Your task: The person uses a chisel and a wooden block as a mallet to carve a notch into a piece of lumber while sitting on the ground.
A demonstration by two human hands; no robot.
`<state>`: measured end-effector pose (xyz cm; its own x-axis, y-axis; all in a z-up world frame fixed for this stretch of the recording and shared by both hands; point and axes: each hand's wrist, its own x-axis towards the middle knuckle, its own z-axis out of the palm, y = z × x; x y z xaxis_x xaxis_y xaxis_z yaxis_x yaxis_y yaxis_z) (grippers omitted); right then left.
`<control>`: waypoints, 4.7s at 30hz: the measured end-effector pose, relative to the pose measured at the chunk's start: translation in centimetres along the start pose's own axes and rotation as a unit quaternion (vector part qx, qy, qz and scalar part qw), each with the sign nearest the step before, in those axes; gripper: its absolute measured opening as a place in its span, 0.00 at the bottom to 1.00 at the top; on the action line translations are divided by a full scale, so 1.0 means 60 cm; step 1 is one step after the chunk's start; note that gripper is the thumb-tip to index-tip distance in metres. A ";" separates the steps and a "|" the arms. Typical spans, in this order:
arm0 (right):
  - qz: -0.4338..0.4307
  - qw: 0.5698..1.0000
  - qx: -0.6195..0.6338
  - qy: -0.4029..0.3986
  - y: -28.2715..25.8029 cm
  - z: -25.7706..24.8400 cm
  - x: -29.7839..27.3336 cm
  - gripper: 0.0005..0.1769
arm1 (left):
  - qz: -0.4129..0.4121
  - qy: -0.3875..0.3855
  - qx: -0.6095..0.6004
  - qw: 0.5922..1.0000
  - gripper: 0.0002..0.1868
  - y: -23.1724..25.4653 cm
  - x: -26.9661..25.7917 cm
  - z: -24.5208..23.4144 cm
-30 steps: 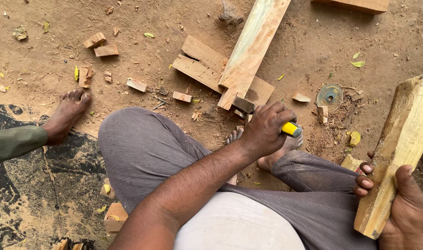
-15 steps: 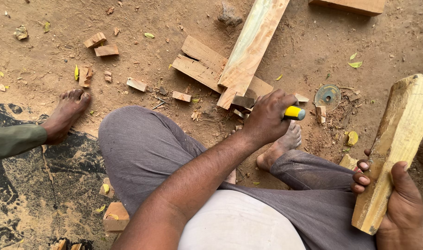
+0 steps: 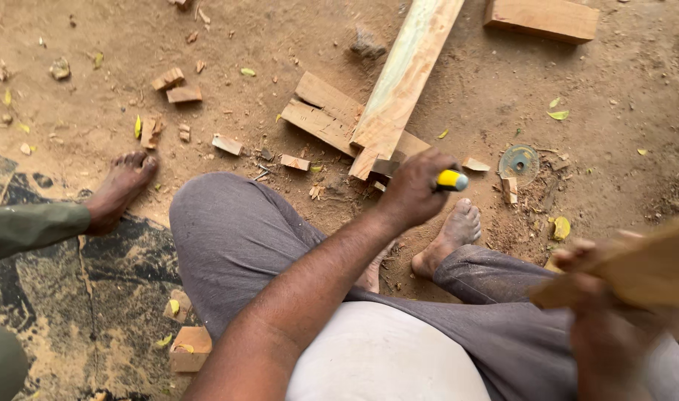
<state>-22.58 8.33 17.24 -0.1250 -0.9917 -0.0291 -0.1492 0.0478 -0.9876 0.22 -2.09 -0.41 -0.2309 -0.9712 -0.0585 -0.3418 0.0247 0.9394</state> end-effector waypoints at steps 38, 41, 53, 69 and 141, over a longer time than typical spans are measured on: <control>0.088 0.992 0.029 -0.082 -0.048 0.103 0.040 0.28 | -0.114 -0.084 -0.210 0.967 0.11 0.056 0.054 -0.135; 0.128 0.988 0.058 -0.069 -0.037 0.096 0.038 0.32 | -0.125 -0.095 -0.163 0.974 0.10 0.041 0.049 -0.125; -0.007 0.995 -0.084 -0.052 -0.020 0.087 0.029 0.32 | -0.225 -0.101 -0.027 0.969 0.09 0.068 0.045 -0.100; 0.053 0.909 -0.372 -0.178 0.007 0.130 0.036 0.38 | -0.023 -0.077 -0.158 0.984 0.19 -0.053 -0.036 -0.096; 0.277 0.816 -0.422 -0.282 0.019 0.150 0.067 0.45 | -0.116 0.029 0.014 0.993 0.16 -0.041 -0.046 -0.059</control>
<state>-14.44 3.32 14.60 0.0327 -0.6754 -0.7367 -0.8750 0.3369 -0.3477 4.91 -0.32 -1.39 -0.0895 -0.9637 -0.2515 -0.4054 -0.1954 0.8930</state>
